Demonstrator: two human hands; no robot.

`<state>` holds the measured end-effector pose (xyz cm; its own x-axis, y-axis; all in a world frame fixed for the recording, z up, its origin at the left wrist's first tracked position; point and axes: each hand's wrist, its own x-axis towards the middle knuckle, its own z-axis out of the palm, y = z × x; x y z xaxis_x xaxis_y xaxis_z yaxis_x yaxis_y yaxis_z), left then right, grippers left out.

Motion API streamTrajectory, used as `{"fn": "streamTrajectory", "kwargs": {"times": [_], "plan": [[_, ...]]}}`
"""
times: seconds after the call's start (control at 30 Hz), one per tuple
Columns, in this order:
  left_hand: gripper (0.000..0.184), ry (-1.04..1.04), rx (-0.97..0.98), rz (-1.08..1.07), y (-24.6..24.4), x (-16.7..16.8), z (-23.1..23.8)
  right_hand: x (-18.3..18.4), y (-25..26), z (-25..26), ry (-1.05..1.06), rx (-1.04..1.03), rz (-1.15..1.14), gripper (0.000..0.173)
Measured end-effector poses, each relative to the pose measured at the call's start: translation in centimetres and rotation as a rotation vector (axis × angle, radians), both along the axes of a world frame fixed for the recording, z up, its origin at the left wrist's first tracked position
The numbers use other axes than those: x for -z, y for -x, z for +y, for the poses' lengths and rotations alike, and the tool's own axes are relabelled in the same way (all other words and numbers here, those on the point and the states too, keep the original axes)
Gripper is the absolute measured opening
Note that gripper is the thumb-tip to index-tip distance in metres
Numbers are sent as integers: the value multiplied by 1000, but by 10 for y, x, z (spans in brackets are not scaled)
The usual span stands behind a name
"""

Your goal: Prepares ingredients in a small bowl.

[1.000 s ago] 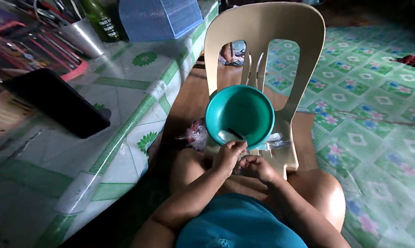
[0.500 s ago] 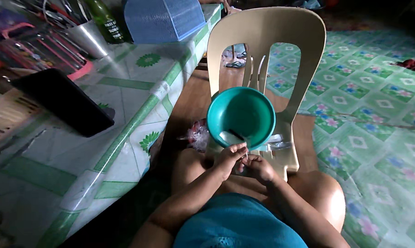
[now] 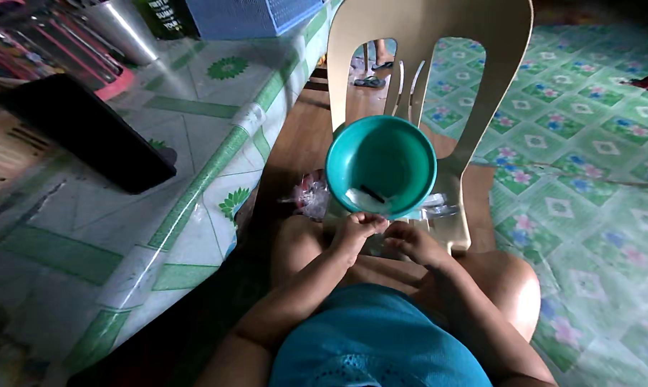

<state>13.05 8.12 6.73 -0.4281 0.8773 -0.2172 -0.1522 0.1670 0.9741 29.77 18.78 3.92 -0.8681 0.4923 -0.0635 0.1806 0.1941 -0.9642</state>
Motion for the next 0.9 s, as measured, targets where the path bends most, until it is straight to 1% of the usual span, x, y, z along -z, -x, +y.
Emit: {"fn": "streamTrajectory", "kwargs": {"times": [0.03, 0.07, 0.1, 0.13, 0.17, 0.2, 0.23, 0.3, 0.33, 0.4, 0.47, 0.5, 0.57, 0.63, 0.77, 0.83, 0.9], "plan": [[12, -3, 1, 19, 0, -1, -1, -4, -1, -2, -117, 132, 29, 21], [12, -4, 0, 40, -1, -1, -1, -7, -2, -3, -233, 257, 101, 19], [13, 2, -1, 68, -2, -1, -1, -8, -2, -4, -357, 338, 206, 17], [14, 16, 0, 99, -2, -2, -1, -12, -2, -4, -473, 363, 293, 20], [16, 25, 12, 122, -3, -1, -1, -17, -3, -5, -573, 343, 327, 26], [17, 20, 31, 140, -3, -1, -2, -22, -3, -7, -658, 309, 314, 28], [17, 9, 52, 161, -3, 1, -3, -27, -3, -9, -732, 276, 270, 26], [18, 15, 99, 266, -1, 5, -5, -33, -1, -11, -820, 238, 171, 15], [18, 18, 114, 327, 1, 8, -7, -32, 0, -11, -841, 249, 165, 13], [19, 15, 111, 389, 7, 19, -14, -29, -1, -6, -821, 308, 240, 11], [18, 38, 71, 361, 14, 29, -23, -28, -5, 2, -731, 358, 311, 8], [16, 30, 42, 329, 18, 35, -29, -27, -8, 5, -685, 369, 304, 9], [12, -71, -9, 255, 25, 46, -42, -28, -9, 14, -608, 367, 224, 13], [9, -143, -34, 210, 31, 52, -53, -35, -5, 21, -574, 346, 125, 17], [4, -178, -141, 76, 40, 60, -62, -57, 24, 39, -632, 246, -19, 25], [7, -167, -164, -67, 47, 65, -63, -60, 48, 54, -632, 193, -105, 25], [9, -172, -172, -250, 56, 68, -63, -58, 78, 69, -619, 108, -242, 24]]}}
